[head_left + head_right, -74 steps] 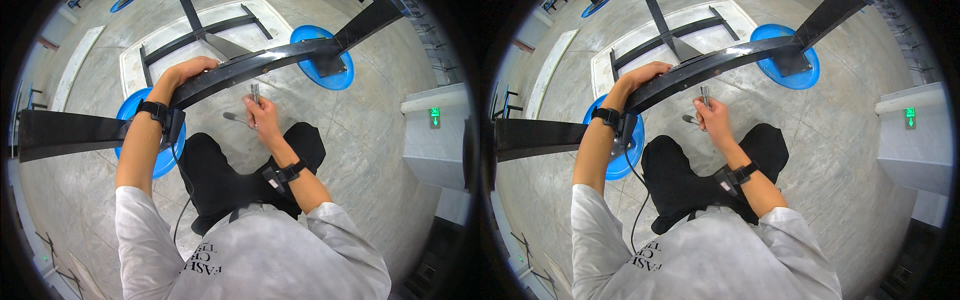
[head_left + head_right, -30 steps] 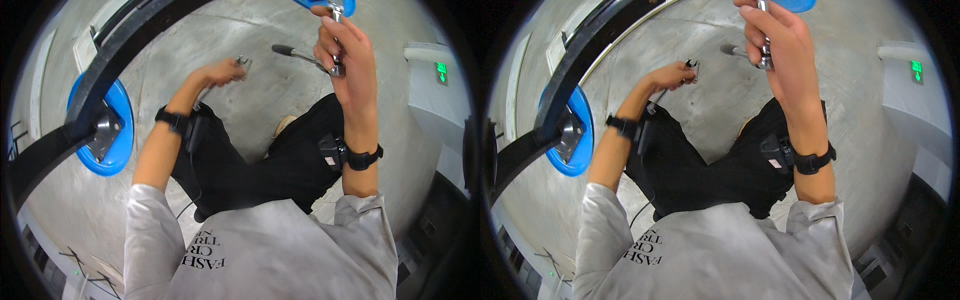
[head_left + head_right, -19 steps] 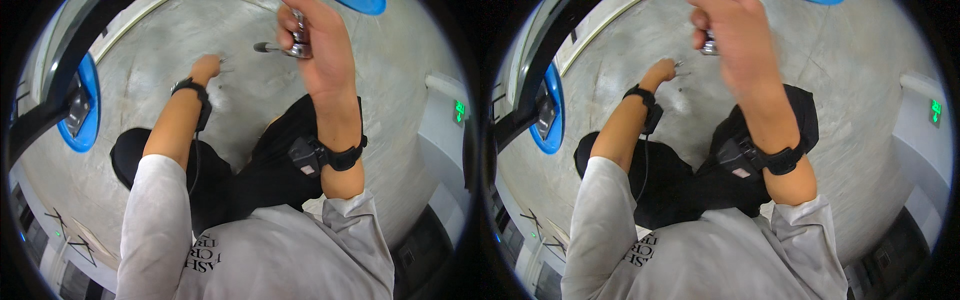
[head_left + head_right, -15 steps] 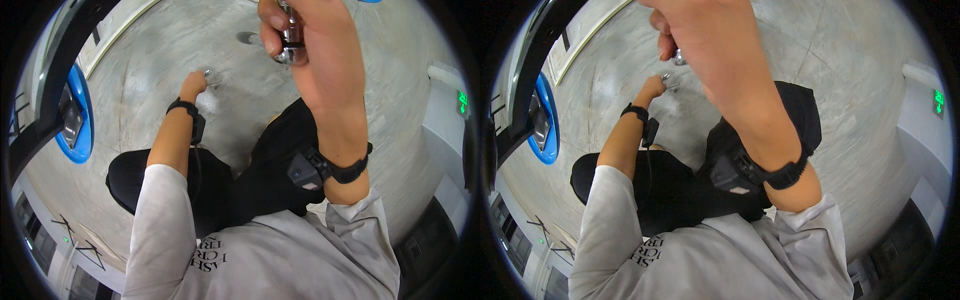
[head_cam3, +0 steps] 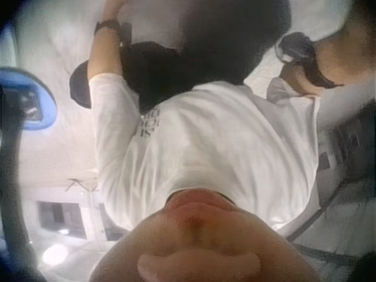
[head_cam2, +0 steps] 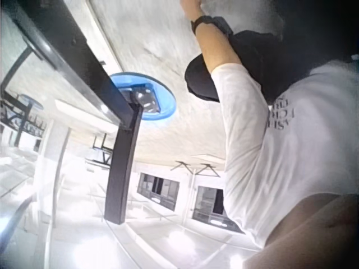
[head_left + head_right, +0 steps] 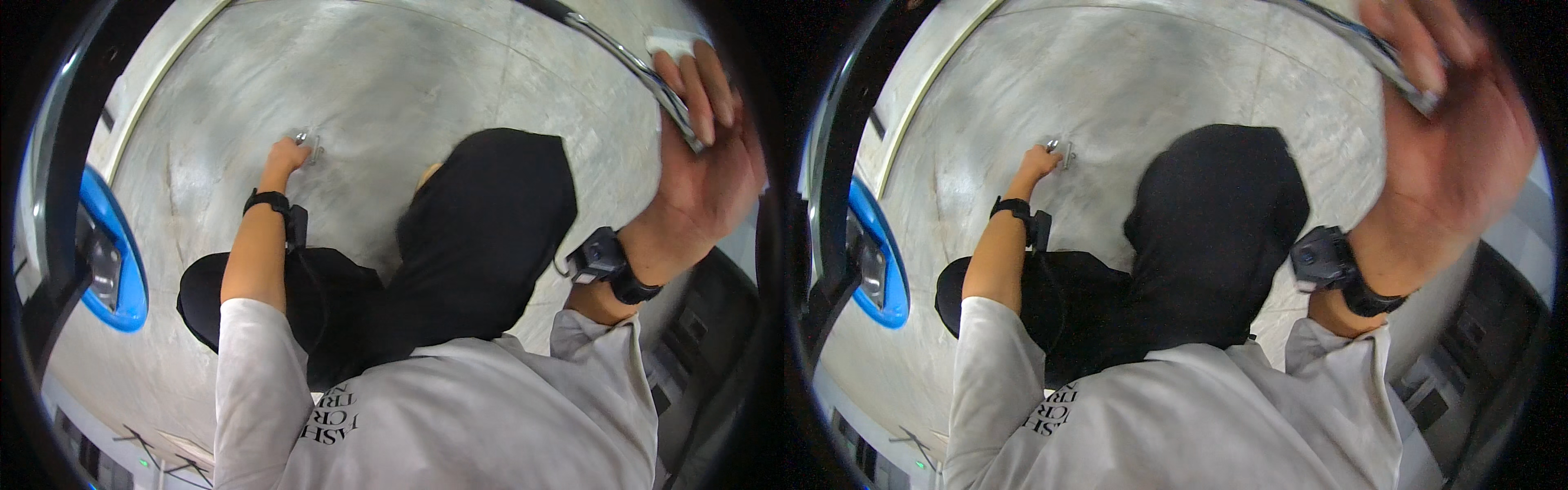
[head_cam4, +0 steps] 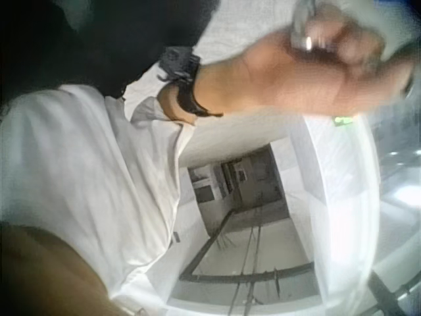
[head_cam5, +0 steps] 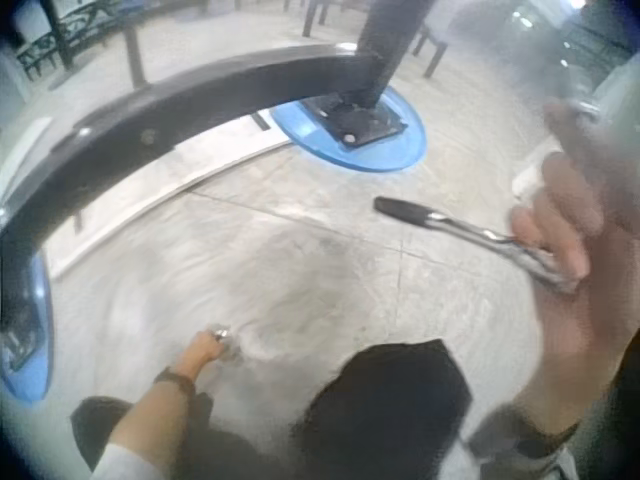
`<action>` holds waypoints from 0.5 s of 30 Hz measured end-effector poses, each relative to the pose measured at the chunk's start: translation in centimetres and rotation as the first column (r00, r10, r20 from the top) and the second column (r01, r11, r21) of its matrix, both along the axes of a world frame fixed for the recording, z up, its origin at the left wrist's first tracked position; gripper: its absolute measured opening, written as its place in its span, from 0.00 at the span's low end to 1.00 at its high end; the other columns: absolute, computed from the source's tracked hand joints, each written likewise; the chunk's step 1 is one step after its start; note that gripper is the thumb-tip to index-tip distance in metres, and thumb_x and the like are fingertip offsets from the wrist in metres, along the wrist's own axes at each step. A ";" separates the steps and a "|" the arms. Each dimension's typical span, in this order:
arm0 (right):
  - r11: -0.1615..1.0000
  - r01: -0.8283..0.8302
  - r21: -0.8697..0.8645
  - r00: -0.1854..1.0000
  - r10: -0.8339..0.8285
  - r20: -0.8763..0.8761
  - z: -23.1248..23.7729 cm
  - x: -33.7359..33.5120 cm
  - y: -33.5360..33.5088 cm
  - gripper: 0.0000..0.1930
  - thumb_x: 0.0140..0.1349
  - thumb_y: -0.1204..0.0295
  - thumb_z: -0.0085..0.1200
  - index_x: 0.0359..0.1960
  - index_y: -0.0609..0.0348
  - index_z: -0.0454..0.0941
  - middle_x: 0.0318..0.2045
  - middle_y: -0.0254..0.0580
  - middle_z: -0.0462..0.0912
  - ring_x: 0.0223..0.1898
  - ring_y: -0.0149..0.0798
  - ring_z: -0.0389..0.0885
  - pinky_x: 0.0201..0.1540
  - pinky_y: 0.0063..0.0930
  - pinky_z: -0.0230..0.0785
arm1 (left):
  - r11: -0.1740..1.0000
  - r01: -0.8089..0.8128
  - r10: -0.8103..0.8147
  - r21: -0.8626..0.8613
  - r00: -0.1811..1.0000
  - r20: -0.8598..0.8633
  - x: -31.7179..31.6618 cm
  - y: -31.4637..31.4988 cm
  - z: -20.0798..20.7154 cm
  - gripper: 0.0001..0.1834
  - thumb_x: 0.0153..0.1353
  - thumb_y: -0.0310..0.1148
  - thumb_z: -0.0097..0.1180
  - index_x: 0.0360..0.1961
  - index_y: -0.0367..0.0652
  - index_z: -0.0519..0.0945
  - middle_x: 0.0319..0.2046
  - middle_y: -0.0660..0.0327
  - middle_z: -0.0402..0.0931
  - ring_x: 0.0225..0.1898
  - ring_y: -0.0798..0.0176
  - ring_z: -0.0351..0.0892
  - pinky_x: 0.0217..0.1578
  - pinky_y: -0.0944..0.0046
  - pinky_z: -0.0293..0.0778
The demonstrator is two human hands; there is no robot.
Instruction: The person attaches a leg component to the frame of a cafeteria table using a wrench and a socket tool, then tightens the bolts.
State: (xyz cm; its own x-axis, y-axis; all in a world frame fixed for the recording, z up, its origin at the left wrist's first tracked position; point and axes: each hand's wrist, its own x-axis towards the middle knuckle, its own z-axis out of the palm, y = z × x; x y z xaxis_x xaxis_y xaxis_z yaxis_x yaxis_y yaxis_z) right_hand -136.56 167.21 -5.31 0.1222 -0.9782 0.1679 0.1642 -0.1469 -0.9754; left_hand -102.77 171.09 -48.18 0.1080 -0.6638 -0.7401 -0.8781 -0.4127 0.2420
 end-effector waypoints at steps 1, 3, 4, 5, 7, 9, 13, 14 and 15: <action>1.000 0.031 0.002 0.999 -0.031 -0.009 0.7 -1.7 0.7 0.13 0.65 0.67 0.33 0.24 0.59 0.63 0.17 0.31 0.61 0.16 0.27 0.57 0.49 0.35 0.61 | 0.997 0.030 -0.029 -0.067 0.999 0.014 -0.8 -0.3 -0.4 0.24 0.45 0.50 0.55 0.29 0.36 0.80 0.29 0.46 0.78 0.38 0.48 0.78 0.42 0.57 0.71; 0.987 0.152 0.044 0.988 -0.152 -0.004 0.8 -5.4 2.1 0.12 0.65 0.68 0.35 0.33 0.64 0.69 0.16 0.28 0.59 0.16 0.25 0.57 0.46 0.30 0.62 | 0.980 0.196 -0.196 -0.020 0.981 0.002 -3.5 -1.6 2.4 0.33 0.42 0.55 0.59 0.38 0.33 0.78 0.38 0.42 0.76 0.43 0.44 0.75 0.45 0.54 0.70; 0.958 0.286 0.023 0.957 -0.284 -0.052 -0.2 -6.9 3.0 0.14 0.65 0.68 0.37 0.38 0.67 0.71 0.16 0.27 0.58 0.16 0.24 0.57 0.44 0.28 0.63 | 0.974 0.226 -0.226 -0.029 0.974 0.027 -3.0 -1.8 2.2 0.34 0.40 0.56 0.60 0.34 0.31 0.79 0.37 0.42 0.76 0.43 0.45 0.75 0.44 0.55 0.71; 0.924 0.375 0.075 0.926 -0.370 -0.072 -1.9 -9.0 3.9 0.16 0.64 0.68 0.40 0.47 0.67 0.69 0.16 0.25 0.57 0.16 0.23 0.56 0.40 0.24 0.62 | 0.964 0.258 -0.260 -0.071 0.965 -0.021 -2.0 -1.7 1.5 0.33 0.41 0.57 0.59 0.32 0.30 0.79 0.35 0.42 0.77 0.40 0.44 0.77 0.40 0.54 0.72; 0.764 0.615 0.195 0.780 -0.551 -0.298 -6.3 -9.4 5.4 0.15 0.64 0.67 0.43 0.44 0.66 0.71 0.15 0.24 0.57 0.16 0.22 0.56 0.28 0.16 0.59 | 0.960 0.277 -0.279 -0.039 0.960 -0.030 -0.1 -0.5 0.3 0.33 0.41 0.56 0.59 0.31 0.30 0.79 0.34 0.43 0.77 0.39 0.44 0.77 0.39 0.53 0.72; 0.684 0.688 0.243 0.680 -0.491 -0.544 -11.3 -11.0 7.7 0.10 0.57 0.65 0.52 0.31 0.60 0.77 0.13 0.29 0.67 0.12 0.23 0.63 0.15 0.17 0.54 | 0.960 0.281 -0.281 -0.004 0.960 0.009 -0.4 -0.2 0.0 0.32 0.41 0.56 0.59 0.30 0.30 0.79 0.32 0.43 0.77 0.38 0.44 0.77 0.38 0.53 0.72; 0.515 0.662 0.545 0.688 -0.129 -0.714 -20.5 -14.6 14.3 0.12 0.54 0.64 0.52 0.28 0.62 0.76 0.11 0.31 0.69 0.11 0.26 0.67 0.13 0.22 0.58 | 0.955 0.297 -0.297 0.011 0.950 0.095 -4.9 -1.6 0.7 0.32 0.42 0.55 0.60 0.29 0.30 0.79 0.30 0.43 0.77 0.36 0.44 0.78 0.36 0.53 0.72; 0.471 0.633 0.614 0.714 -0.051 -0.698 -22.8 -15.0 16.3 0.12 0.53 0.65 0.52 0.25 0.63 0.75 0.11 0.32 0.69 0.11 0.28 0.68 0.14 0.23 0.60 | 0.954 0.301 -0.300 0.010 0.947 0.114 -5.9 -2.0 1.2 0.31 0.42 0.54 0.60 0.29 0.30 0.79 0.30 0.43 0.77 0.36 0.44 0.78 0.36 0.53 0.72; 0.430 0.616 0.660 0.736 -0.016 -0.677 -25.0 -15.3 18.1 0.12 0.54 0.64 0.52 0.26 0.62 0.76 0.11 0.32 0.69 0.11 0.26 0.66 0.13 0.22 0.58 | 0.955 0.296 -0.293 0.002 0.946 0.136 -6.7 -2.2 1.6 0.31 0.42 0.54 0.60 0.29 0.30 0.79 0.29 0.44 0.77 0.35 0.44 0.78 0.35 0.53 0.72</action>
